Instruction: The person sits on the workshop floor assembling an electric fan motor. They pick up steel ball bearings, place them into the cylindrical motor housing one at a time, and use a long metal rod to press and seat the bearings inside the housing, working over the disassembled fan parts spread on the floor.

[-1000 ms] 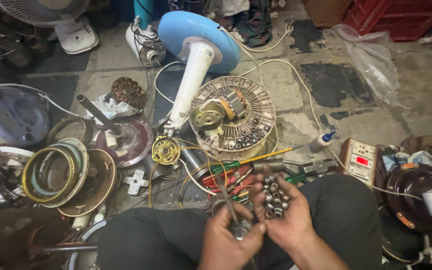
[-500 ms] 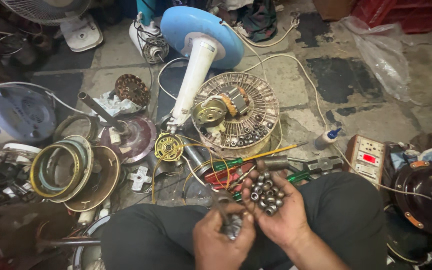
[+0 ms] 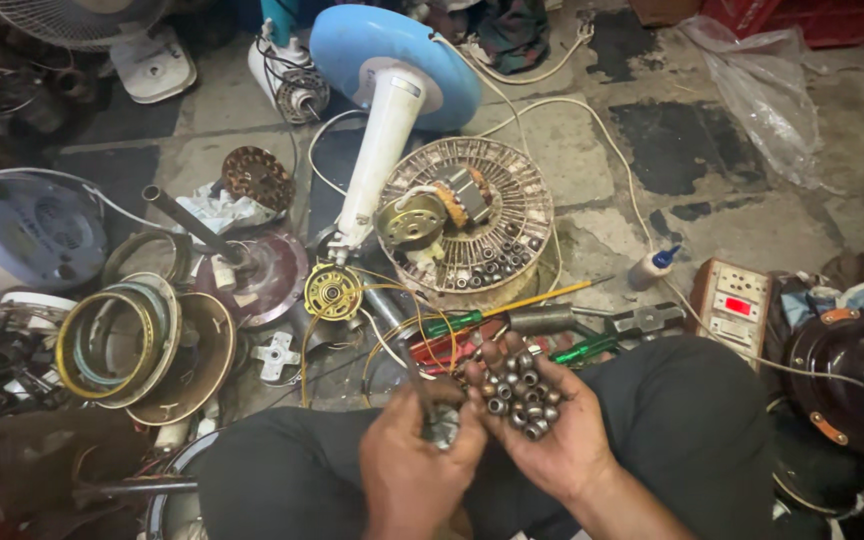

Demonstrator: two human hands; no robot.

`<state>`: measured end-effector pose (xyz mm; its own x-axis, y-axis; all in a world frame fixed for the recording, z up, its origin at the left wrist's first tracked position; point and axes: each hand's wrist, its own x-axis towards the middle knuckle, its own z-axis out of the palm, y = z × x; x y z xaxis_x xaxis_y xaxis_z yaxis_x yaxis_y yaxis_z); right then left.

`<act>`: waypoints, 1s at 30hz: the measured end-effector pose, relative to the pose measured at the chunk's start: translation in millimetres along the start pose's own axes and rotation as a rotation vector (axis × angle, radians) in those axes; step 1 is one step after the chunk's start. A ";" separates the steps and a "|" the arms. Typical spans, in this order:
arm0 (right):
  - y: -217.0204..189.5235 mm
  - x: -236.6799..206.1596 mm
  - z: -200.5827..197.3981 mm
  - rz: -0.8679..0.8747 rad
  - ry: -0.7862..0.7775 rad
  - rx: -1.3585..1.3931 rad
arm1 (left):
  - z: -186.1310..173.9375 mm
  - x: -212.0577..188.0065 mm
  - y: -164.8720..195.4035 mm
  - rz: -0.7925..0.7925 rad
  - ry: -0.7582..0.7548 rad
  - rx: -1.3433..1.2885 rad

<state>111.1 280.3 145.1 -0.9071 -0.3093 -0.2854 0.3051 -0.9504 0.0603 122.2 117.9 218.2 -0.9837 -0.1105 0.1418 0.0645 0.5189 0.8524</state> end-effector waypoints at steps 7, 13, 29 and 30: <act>-2.2 3.0 -0.6 -0.051 0.097 -0.082 | 0.1 -7.4 -2.3 0.199 -0.096 -0.011; -8.9 4.8 -7.0 -0.079 0.095 -0.170 | 29.7 -23.9 -2.1 0.164 -0.171 0.022; -12.8 4.9 -20.3 -0.057 -0.003 -0.129 | 44.0 -24.8 -14.9 0.072 0.013 -0.108; -13.9 4.3 -20.0 -0.056 -0.033 -0.094 | 34.8 -22.2 -17.9 -0.011 0.051 -0.128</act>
<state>108.7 292.9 123.9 -0.9321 -0.2584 -0.2538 0.2782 -0.9595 -0.0450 137.0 140.6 182.3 -0.9748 -0.1606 0.1546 0.0776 0.4056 0.9108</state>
